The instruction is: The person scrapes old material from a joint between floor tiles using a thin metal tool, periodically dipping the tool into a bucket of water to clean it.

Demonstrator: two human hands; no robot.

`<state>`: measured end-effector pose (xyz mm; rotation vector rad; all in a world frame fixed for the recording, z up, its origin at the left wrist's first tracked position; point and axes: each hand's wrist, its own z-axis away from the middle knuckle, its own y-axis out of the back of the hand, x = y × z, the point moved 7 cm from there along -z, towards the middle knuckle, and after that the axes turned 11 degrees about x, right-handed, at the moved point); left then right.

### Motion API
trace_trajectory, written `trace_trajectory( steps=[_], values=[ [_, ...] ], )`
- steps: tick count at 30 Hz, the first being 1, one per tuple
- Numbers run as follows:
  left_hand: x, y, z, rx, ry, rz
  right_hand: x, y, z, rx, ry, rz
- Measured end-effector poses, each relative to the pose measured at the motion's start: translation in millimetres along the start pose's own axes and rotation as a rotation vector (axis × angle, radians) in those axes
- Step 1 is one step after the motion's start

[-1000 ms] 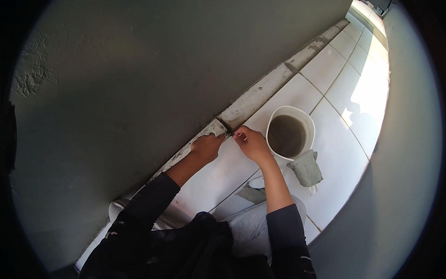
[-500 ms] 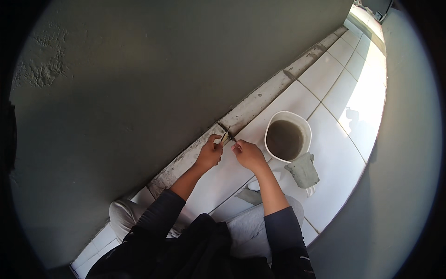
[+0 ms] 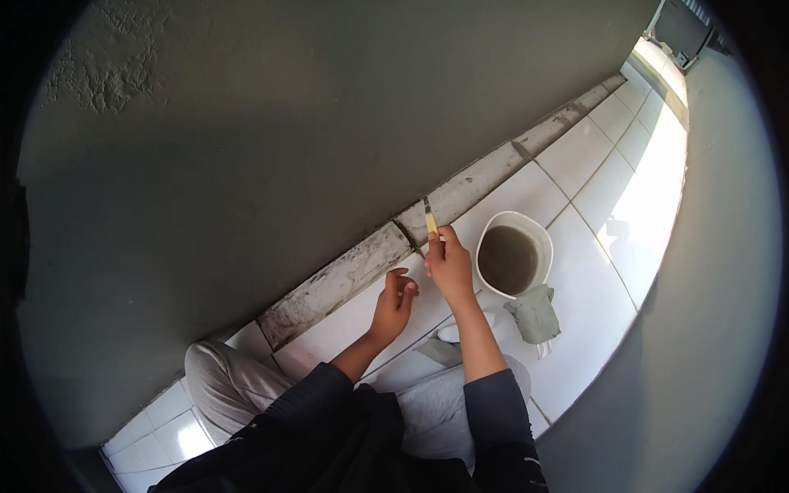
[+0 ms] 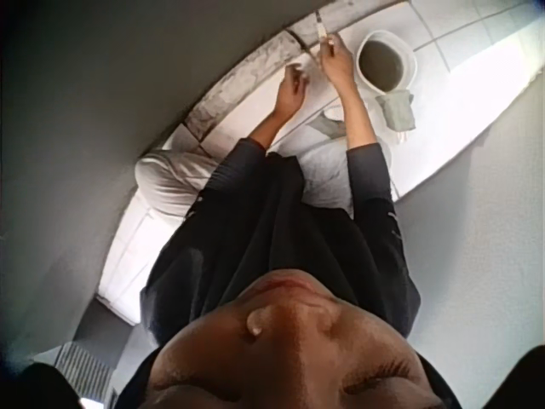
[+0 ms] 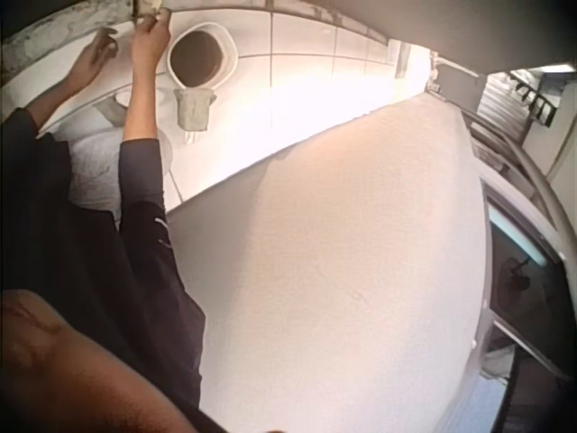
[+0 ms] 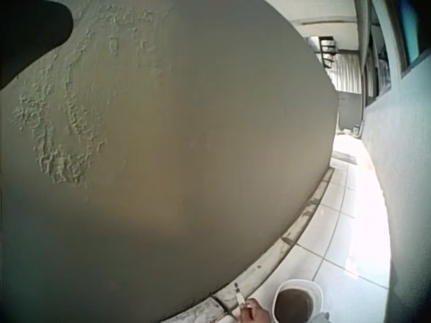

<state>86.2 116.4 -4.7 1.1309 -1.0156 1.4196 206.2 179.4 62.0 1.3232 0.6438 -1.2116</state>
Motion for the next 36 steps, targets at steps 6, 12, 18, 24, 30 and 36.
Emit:
trace_trajectory(
  steps=[6, 12, 18, 24, 30, 36],
  values=[
    [15, -8, 27, -0.136, -0.767, -0.633, 14, -4, -3, -0.03, 0.432, 0.677],
    [11, -13, 24, -0.151, -0.748, -0.736, 4, -12, -12, -0.167, 0.466, 0.904],
    [11, -14, 24, -0.158, -0.732, -0.785, 7, -20, -16, -0.17, 0.389, 0.922],
    [10, -16, 24, -0.162, -0.739, -0.789, -2, -29, -21, -0.221, 0.387, 1.083],
    [8, -15, 24, -0.167, -0.75, -0.806, -2, -32, -18, -0.198, 0.316, 1.106],
    [9, -16, 25, -0.166, -0.755, -0.802, 1, -31, -23, -0.191, 0.327, 1.106]
  ],
)
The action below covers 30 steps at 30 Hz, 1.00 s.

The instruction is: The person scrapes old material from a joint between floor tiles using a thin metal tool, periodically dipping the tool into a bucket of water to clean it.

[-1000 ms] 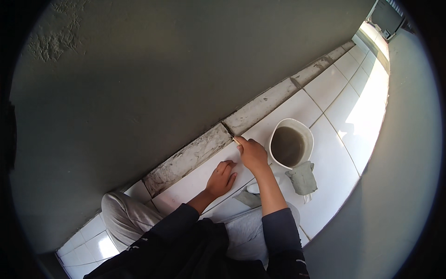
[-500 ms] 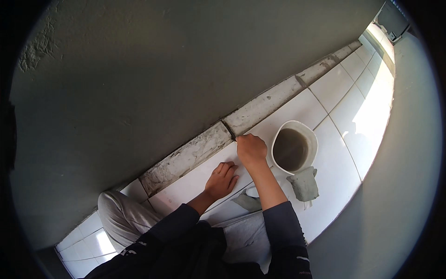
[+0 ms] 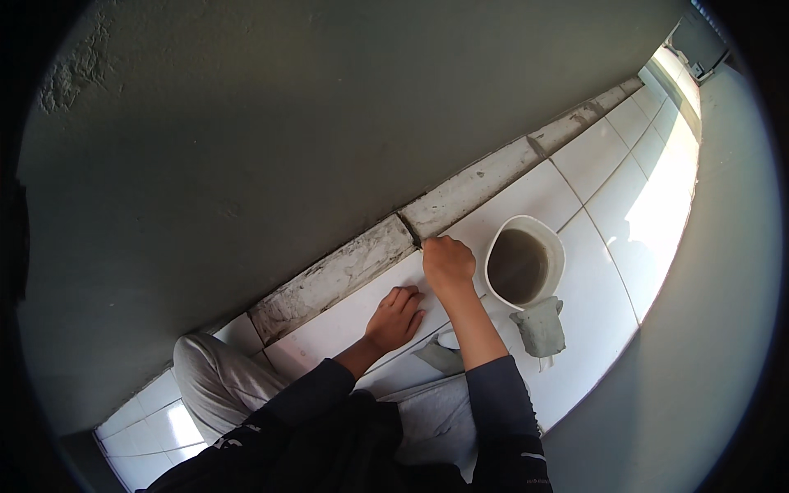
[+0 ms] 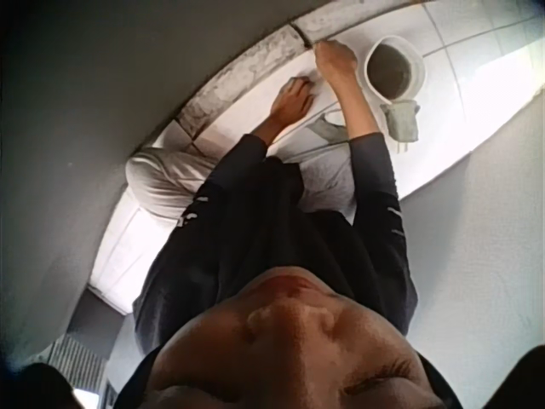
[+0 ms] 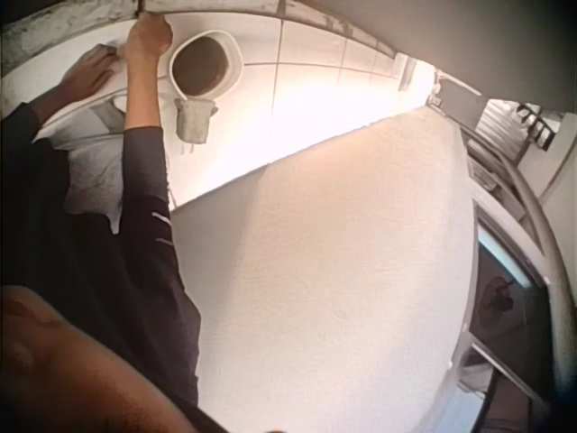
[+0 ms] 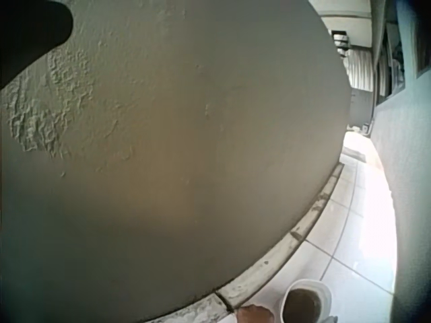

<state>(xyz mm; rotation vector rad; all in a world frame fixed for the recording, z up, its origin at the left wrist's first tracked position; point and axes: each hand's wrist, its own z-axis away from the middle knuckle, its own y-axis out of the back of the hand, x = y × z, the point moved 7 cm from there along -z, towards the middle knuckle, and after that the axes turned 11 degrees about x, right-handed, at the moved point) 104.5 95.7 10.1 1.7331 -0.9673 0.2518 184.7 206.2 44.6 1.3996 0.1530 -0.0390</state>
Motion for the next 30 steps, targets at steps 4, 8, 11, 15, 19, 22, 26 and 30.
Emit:
trace_trajectory(
  steps=[4, 8, 11, 15, 19, 22, 26, 30],
  values=[
    [0, 0, -1, 0.011, -0.009, 0.007, -3, 1, -3, 0.016, 0.029, -0.016],
    [0, 0, 0, 0.003, -0.002, -0.001, -1, 0, -4, 0.04, 0.034, -0.058],
    [0, -1, 0, -0.005, -0.006, -0.003, 9, -6, -4, 0.11, 0.031, -0.084],
    [-3, -3, 0, -0.014, -0.003, -0.006, -2, -9, -11, 0.129, 0.014, -0.11],
    [0, -2, 0, -0.011, -0.008, -0.002, 8, -9, -6, 0.116, 0.014, -0.097],
    [3, -3, -2, -0.018, -0.013, -0.018, 8, -10, -9, 0.093, 0.028, -0.113],
    [2, -2, 0, -0.019, -0.013, -0.022, 3, -8, -8, 0.14, 0.012, -0.122],
    [1, 0, 0, -0.018, -0.005, -0.026, 5, -7, -9, 0.093, 0.001, -0.125]
  ],
)
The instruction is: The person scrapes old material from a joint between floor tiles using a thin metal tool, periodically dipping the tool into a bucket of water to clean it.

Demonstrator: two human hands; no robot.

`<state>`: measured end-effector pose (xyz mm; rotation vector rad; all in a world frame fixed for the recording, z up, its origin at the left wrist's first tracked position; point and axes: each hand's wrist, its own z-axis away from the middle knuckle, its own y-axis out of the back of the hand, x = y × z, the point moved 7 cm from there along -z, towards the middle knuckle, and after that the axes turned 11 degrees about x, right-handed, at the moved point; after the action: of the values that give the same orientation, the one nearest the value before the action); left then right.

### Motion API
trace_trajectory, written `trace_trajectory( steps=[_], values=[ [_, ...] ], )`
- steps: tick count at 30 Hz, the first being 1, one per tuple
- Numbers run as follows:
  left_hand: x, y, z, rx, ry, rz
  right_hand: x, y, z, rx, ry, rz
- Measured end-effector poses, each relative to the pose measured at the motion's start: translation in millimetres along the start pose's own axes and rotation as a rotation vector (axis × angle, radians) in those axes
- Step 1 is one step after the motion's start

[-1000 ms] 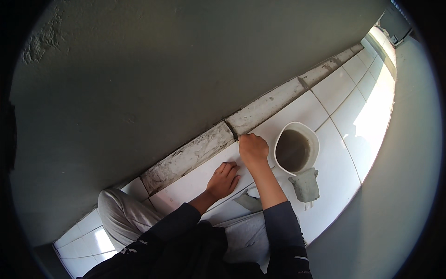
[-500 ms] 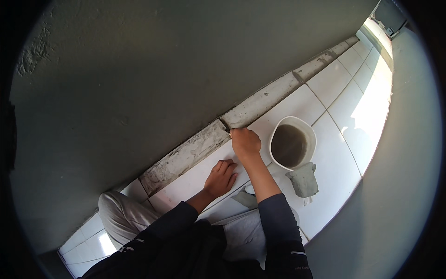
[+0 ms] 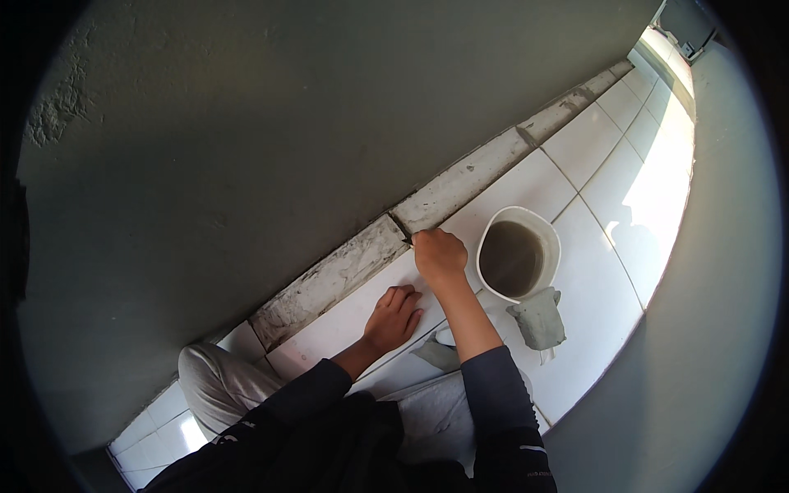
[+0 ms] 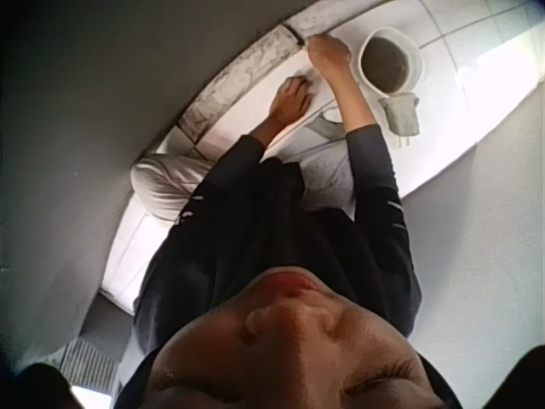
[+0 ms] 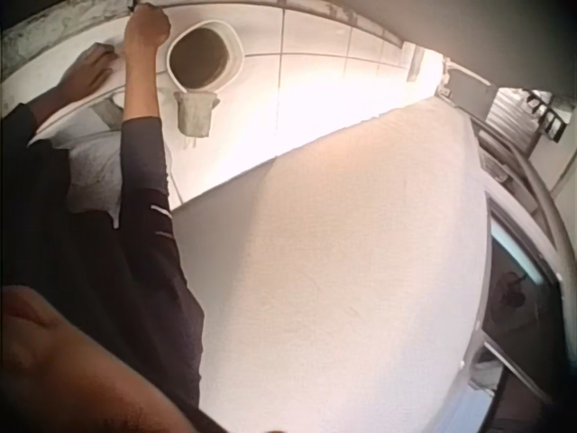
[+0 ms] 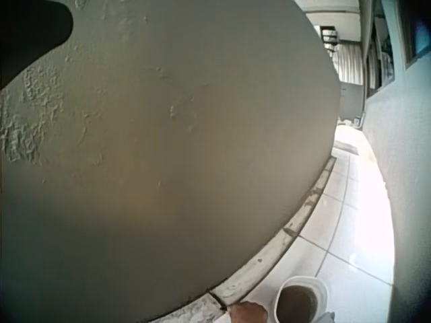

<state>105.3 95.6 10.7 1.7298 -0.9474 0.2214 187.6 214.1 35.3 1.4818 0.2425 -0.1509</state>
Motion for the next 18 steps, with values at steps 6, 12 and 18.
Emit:
trace_trajectory(
  steps=[6, 12, 18],
  values=[
    [3, -2, -2, 0.001, -0.021, 0.003, 1, -3, -6, 0.074, 0.011, -0.011],
    [1, 0, -1, -0.007, 0.004, 0.008, -13, -2, -9, -0.003, 0.001, -0.032],
    [0, 0, -1, 0.0, -0.02, -0.022, -4, -9, -15, 0.029, -0.007, 0.036]
  ],
)
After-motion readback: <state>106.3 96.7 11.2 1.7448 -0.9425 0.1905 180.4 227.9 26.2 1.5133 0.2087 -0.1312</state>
